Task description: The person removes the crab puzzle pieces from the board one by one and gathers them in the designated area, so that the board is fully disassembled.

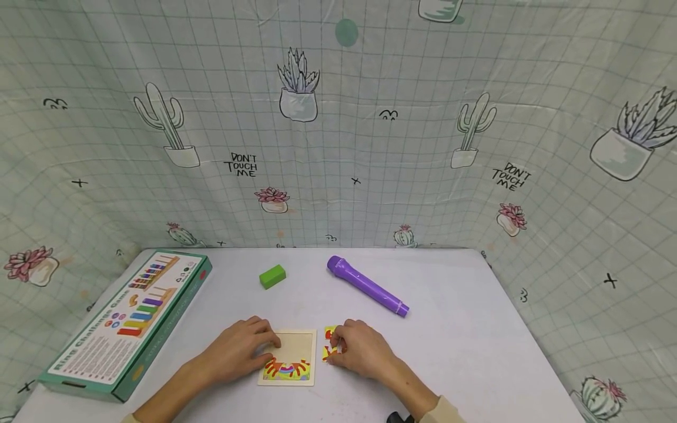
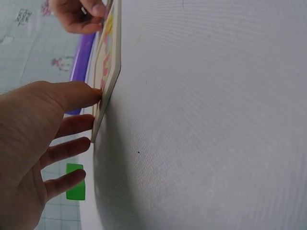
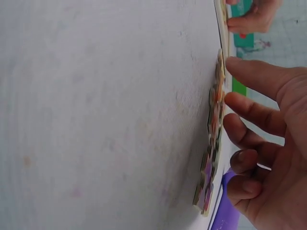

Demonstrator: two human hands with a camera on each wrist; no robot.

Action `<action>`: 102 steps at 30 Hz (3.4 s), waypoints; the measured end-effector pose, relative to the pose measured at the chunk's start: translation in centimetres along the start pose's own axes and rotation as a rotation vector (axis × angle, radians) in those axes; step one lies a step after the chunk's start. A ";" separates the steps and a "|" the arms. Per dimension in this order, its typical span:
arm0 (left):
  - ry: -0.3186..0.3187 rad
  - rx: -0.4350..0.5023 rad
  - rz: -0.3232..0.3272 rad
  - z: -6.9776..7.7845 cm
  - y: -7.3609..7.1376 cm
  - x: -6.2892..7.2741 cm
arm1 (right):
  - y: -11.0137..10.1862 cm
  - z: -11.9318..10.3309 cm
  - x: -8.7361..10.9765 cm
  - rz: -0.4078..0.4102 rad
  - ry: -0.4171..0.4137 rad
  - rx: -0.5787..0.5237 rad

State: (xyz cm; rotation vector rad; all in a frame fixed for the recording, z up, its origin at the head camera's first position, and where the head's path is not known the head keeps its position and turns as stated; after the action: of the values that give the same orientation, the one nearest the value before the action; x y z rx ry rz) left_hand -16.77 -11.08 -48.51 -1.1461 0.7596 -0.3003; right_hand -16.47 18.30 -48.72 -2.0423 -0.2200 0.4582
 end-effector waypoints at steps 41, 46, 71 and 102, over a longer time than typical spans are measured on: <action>-0.134 0.045 -0.078 1.2 1.9 -0.9 | 2.0 -4.7 -0.4 -0.119 0.001 -0.199; -0.144 0.048 -0.083 1.2 1.9 -0.9 | 2.1 -4.8 -0.6 -0.110 0.049 -0.217; -0.143 0.042 -0.088 1.3 2.0 -0.9 | 0.0 -3.5 -0.7 -0.119 0.077 -0.403; -0.143 0.057 -0.116 0.9 1.8 -1.2 | -4.6 4.0 3.3 -0.230 0.207 -0.320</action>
State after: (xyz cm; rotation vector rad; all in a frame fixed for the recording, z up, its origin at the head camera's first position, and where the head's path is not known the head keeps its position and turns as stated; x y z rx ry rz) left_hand -17.32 -8.96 -49.49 -1.1469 0.5570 -0.3317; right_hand -14.95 24.91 -47.20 -2.3226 -0.4182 0.0694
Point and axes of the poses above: each hand's wrist, its own x-axis away from the middle knuckle, its own y-axis out of the palm, z = x × y, the point moved 1 cm from there along -x, towards the middle knuckle, and after that the axes turned 15 degrees about z, right-handed, at the moved point
